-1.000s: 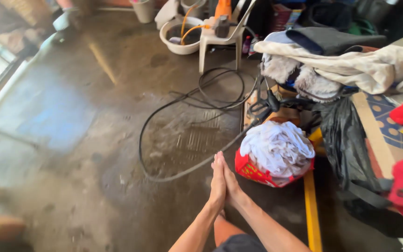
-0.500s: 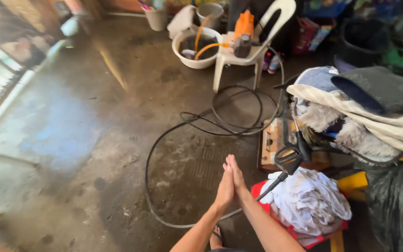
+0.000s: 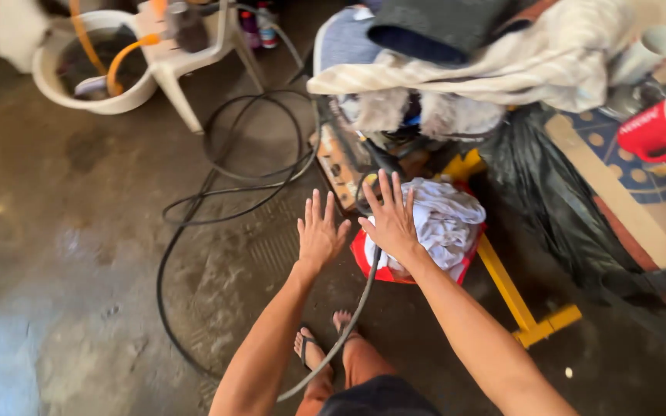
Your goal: The recorder organizes items on a car hood, puts away tools, and uses a pressure washer to clean the garage floor.
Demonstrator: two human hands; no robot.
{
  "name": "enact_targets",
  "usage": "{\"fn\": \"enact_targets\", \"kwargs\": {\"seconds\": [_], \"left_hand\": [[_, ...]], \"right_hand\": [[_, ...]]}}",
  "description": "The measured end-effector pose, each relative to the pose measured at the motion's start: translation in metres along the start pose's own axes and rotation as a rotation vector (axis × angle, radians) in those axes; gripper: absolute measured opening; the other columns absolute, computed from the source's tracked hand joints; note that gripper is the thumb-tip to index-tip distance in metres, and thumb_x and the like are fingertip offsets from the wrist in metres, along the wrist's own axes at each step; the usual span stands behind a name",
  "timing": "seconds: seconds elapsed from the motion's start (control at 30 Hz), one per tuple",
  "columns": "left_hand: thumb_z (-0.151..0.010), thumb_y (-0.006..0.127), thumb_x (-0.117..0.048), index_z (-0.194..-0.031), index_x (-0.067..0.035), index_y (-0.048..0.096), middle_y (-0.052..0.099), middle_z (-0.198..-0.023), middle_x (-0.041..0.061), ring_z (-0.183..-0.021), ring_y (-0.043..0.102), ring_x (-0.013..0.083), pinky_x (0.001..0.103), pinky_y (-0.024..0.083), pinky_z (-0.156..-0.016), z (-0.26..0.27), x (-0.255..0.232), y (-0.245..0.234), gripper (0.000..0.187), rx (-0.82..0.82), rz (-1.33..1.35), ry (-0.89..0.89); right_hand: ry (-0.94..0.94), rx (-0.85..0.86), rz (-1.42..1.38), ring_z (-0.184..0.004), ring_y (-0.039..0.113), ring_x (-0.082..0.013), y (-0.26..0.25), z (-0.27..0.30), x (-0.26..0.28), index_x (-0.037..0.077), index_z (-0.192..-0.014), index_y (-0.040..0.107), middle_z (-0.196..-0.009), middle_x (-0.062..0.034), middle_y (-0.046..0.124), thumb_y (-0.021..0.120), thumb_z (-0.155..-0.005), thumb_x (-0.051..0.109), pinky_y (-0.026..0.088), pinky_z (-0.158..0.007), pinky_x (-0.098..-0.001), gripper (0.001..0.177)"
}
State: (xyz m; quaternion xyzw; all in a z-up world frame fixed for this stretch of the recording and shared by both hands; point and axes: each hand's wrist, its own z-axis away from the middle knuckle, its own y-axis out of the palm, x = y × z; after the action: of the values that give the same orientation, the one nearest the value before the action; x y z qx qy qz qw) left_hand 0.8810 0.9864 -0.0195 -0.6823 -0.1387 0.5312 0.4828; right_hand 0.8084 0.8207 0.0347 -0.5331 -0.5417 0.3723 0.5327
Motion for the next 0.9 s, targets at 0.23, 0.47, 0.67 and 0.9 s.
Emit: {"fn": "enact_targets", "kwargs": {"seconds": [0.23,0.47,0.67,0.9], "left_hand": [[-0.094,0.063,-0.046,-0.158,-0.004,0.022,0.027,-0.163,0.028,-0.145,0.031,0.0474,0.055,0.036,-0.113,-0.077,0.035,0.141,0.087,0.024,0.152,0.085],[-0.098,0.057,-0.029,-0.152,0.001,0.037,0.045,-0.15,0.032,-0.135,0.047,0.0491,0.047,0.041,-0.113,-0.148,0.075,0.274,0.065,0.02,0.416,-0.113],[-0.095,0.059,-0.042,-0.147,-0.011,0.052,0.057,-0.143,0.024,-0.137,0.051,0.04,0.043,0.04,-0.115,-0.185,0.071,0.266,0.061,0.158,0.643,-0.611],[-0.097,0.064,-0.05,-0.139,-0.009,0.053,0.066,-0.127,0.011,-0.114,0.062,0.0213,0.044,0.046,-0.09,-0.131,0.092,0.273,0.06,0.133,1.189,-0.884]], "right_hand": [[0.273,0.19,-0.444,-0.133,0.052,-0.0429,0.148,-0.004,-0.116,0.008,-0.157,0.04,-0.15,-0.0248,0.05,0.075,-0.086,0.038,0.042,-0.111,-0.0479,0.084],[0.757,0.121,-0.937,-0.117,0.065,-0.029,0.259,-0.028,-0.179,0.002,-0.143,0.053,-0.131,-0.0184,0.066,0.079,-0.087,0.033,0.051,-0.097,-0.0357,0.069],[0.938,0.099,-1.237,-0.1,0.067,-0.0223,0.3,-0.048,-0.186,-0.001,-0.134,0.054,-0.115,-0.0143,0.067,0.081,-0.087,0.019,0.054,-0.086,-0.0344,0.058],[0.949,-0.048,-1.547,-0.092,0.067,-0.0228,0.236,0.0,-0.102,0.002,-0.137,0.047,-0.115,-0.0118,0.063,0.071,-0.087,0.006,0.056,-0.08,-0.0373,0.056]]}}
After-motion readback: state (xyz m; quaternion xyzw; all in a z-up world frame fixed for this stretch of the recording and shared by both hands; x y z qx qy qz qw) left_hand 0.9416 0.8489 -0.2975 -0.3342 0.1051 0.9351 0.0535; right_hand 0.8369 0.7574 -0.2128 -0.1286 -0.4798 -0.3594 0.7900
